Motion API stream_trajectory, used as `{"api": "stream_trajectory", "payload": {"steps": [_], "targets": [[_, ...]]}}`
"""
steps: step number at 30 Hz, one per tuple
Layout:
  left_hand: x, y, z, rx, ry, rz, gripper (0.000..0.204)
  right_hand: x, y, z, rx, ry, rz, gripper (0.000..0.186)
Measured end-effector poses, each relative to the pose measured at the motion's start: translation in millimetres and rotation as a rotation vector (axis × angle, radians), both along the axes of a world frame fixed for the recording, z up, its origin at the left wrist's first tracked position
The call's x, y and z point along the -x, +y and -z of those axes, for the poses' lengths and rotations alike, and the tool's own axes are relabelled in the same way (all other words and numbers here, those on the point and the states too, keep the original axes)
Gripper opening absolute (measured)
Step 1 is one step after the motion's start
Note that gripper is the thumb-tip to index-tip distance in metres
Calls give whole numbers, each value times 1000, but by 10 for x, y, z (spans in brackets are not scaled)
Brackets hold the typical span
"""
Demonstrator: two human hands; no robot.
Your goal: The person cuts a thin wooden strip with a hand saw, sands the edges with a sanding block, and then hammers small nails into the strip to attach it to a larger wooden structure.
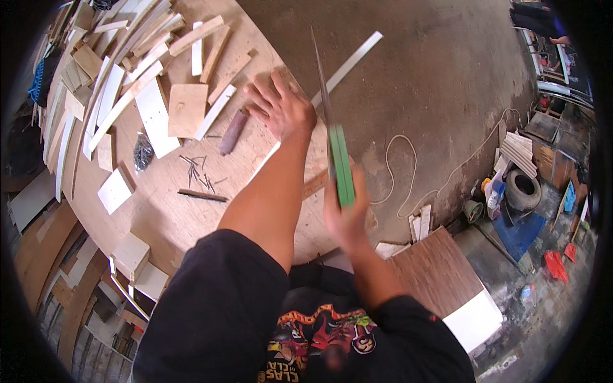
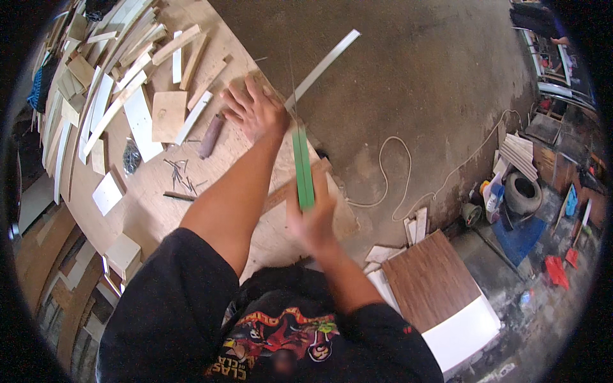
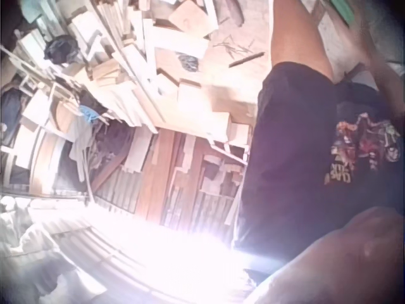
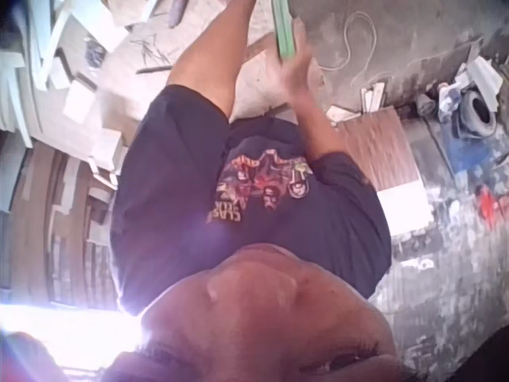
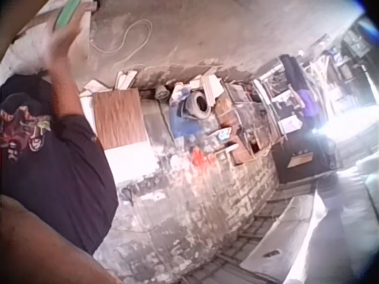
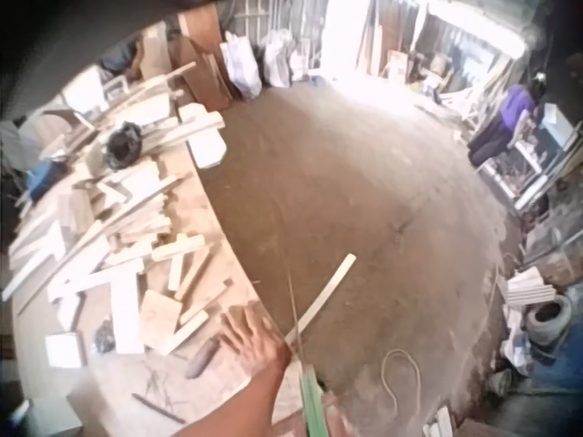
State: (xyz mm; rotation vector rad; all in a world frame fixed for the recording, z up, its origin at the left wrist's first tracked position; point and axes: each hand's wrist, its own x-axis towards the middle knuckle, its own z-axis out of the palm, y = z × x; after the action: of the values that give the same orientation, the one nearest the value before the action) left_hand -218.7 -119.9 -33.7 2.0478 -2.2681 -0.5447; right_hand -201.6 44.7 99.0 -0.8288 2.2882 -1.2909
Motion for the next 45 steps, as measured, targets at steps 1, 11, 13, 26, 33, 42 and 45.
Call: {"api": "stream_trajectory", "payload": {"steps": [1, 11, 13, 26, 33, 42, 45], "targets": [[-14, -17, -21, -20, 10, -7, 63, 154, -179, 130, -67, -20, -27, 8], [29, -71, -14, 6, 28, -3, 64, 232, -244, 220, -82, -39, -57, 16], [27, -63, 13, 26, 26, 4, 64, -8, 61, -19, 49, -5, -24, 10], [43, -94, -60, -18, 41, -1, 65, 214, -276, 250, -53, -72, -63, 11], [73, 10, -8, 9, 30, -4, 64, 248, -173, 154, -16, -72, 8, 14], [70, -90, 2, 36, 37, 1, 66, 272, -206, 282, 6, -58, -35, 11], [40, -115, 28, 42, 42, -9, 66, 33, 28, 106, 128, -2, 2, 11]]}}
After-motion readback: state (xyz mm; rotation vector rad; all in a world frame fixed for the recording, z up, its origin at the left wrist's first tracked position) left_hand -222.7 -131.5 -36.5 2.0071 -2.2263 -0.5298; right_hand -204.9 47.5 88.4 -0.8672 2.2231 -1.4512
